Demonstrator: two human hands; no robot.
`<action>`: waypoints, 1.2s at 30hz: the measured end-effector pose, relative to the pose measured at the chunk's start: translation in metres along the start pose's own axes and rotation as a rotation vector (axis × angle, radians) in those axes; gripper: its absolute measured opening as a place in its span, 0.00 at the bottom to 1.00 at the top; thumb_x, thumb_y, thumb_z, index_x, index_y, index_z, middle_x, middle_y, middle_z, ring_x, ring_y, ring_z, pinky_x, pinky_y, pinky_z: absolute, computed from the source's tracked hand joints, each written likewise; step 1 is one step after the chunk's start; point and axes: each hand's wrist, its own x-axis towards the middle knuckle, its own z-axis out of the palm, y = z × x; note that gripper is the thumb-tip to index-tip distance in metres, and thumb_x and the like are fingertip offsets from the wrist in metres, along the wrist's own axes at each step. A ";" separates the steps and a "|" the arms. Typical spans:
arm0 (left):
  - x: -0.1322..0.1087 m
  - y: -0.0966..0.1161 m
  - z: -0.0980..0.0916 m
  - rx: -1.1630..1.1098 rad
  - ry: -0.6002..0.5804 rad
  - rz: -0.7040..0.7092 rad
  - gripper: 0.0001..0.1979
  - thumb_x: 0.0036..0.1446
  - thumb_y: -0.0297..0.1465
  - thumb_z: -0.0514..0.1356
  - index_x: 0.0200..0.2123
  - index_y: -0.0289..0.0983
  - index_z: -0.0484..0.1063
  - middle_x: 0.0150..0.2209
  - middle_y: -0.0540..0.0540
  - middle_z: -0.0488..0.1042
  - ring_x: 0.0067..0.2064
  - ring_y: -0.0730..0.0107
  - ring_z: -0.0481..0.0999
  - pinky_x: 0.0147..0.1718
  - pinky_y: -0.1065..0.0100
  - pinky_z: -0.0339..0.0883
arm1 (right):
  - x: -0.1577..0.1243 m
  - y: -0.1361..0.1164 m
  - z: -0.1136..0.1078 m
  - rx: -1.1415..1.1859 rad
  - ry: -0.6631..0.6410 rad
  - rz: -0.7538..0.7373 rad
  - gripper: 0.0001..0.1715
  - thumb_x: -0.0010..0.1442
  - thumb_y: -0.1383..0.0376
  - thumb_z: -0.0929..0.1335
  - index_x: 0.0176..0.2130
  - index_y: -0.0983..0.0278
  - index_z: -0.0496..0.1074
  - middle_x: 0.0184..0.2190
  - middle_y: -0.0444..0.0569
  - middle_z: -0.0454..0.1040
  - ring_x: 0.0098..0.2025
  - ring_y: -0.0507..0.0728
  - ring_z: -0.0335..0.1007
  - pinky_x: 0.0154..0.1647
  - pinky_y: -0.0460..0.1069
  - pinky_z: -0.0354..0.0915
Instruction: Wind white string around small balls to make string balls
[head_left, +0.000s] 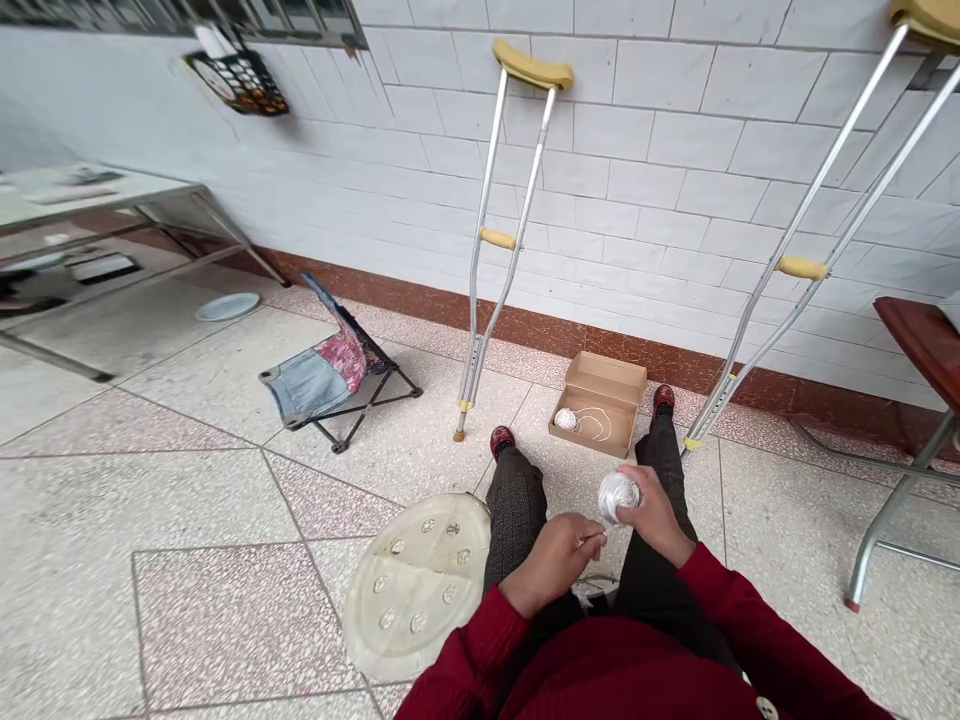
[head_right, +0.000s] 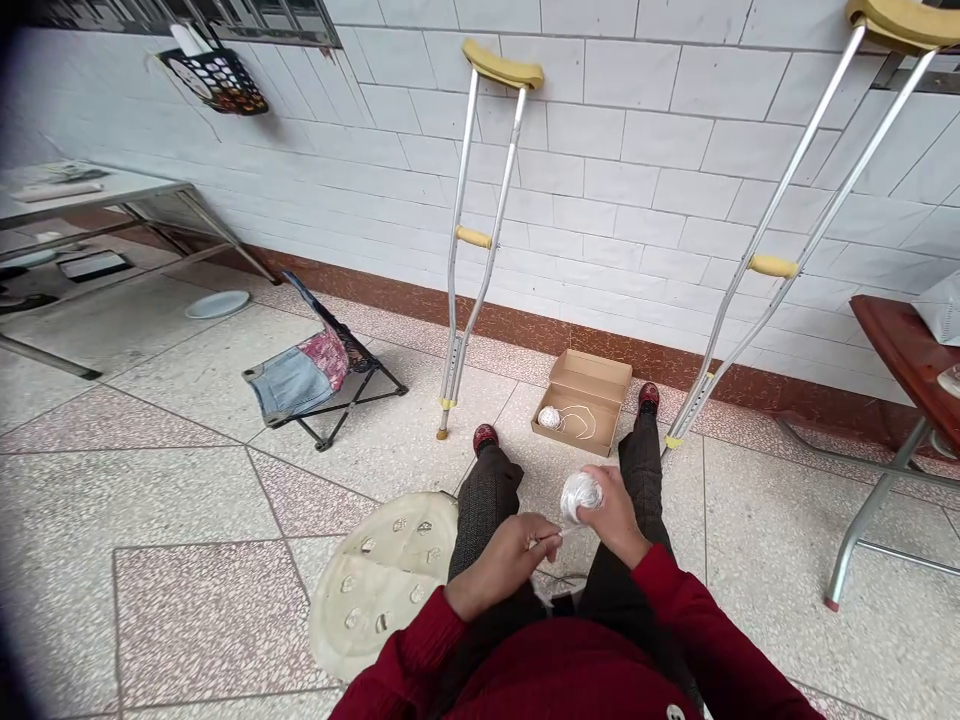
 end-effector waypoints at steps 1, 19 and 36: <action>0.003 -0.001 -0.006 0.043 0.037 0.017 0.18 0.63 0.35 0.52 0.23 0.35 0.71 0.25 0.49 0.71 0.31 0.69 0.69 0.37 0.71 0.58 | -0.006 0.004 0.002 0.014 -0.075 0.000 0.32 0.37 0.72 0.70 0.46 0.59 0.74 0.44 0.47 0.69 0.49 0.62 0.64 0.56 0.55 0.58; -0.004 -0.044 0.007 0.018 0.106 -0.132 0.23 0.64 0.38 0.48 0.19 0.37 0.67 0.22 0.49 0.72 0.27 0.70 0.70 0.33 0.72 0.60 | -0.057 -0.002 0.020 0.661 -0.590 0.692 0.19 0.47 0.55 0.73 0.36 0.65 0.75 0.21 0.41 0.66 0.19 0.47 0.57 0.16 0.42 0.43; 0.032 -0.037 -0.023 -0.379 0.219 -0.121 0.22 0.61 0.42 0.51 0.21 0.35 0.71 0.23 0.47 0.74 0.29 0.68 0.71 0.35 0.70 0.62 | -0.027 0.010 -0.002 0.479 -0.586 0.698 0.13 0.41 0.63 0.74 0.30 0.65 0.73 0.16 0.37 0.63 0.17 0.45 0.51 0.16 0.41 0.39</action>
